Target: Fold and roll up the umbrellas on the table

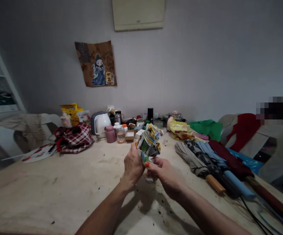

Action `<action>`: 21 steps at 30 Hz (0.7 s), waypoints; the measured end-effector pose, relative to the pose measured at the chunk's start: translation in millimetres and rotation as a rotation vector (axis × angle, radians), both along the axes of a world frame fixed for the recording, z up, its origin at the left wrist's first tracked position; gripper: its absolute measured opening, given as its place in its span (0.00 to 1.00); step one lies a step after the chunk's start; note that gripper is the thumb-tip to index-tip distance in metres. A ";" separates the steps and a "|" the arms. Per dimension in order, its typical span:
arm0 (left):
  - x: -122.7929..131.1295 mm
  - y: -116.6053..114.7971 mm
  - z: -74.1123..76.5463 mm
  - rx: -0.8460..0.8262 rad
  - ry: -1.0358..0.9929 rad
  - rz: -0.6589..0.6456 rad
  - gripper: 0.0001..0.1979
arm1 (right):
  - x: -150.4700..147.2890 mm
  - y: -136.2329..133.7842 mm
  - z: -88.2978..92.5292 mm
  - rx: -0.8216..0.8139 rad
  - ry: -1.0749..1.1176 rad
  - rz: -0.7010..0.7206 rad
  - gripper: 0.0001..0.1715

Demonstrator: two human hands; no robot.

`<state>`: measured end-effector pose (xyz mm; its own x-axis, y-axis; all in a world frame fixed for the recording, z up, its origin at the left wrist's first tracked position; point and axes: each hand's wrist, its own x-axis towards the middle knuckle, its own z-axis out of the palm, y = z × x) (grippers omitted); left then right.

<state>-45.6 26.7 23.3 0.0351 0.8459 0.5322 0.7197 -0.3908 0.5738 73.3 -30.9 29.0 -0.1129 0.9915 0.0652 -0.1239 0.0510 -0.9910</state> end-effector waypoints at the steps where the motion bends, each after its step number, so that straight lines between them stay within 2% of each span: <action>1: 0.1 1.3 -0.5 -0.018 0.004 0.004 0.25 | 2.5 2.2 0.1 0.014 -0.006 0.024 0.24; 5: 1.3 11.8 -2.8 -0.097 -0.140 -0.031 0.30 | 15.6 12.9 -4.2 0.092 -0.051 0.049 0.28; 11: 11.9 25.8 -15.7 -0.303 -0.696 -0.234 0.42 | 27.8 27.9 -11.8 0.133 -0.127 -0.065 0.27; 14: 18.4 26.5 -21.7 -0.466 -0.928 -0.383 0.33 | 32.3 33.2 -10.7 0.108 -0.091 -0.094 0.23; 17: 21.1 23.8 -22.3 -0.628 -1.035 -0.508 0.25 | 38.5 39.1 -7.0 0.106 -0.113 -0.083 0.18; 21: 19.8 17.8 -18.9 -0.771 -1.098 -0.628 0.26 | 47.6 47.8 -0.9 0.174 -0.213 -0.128 0.11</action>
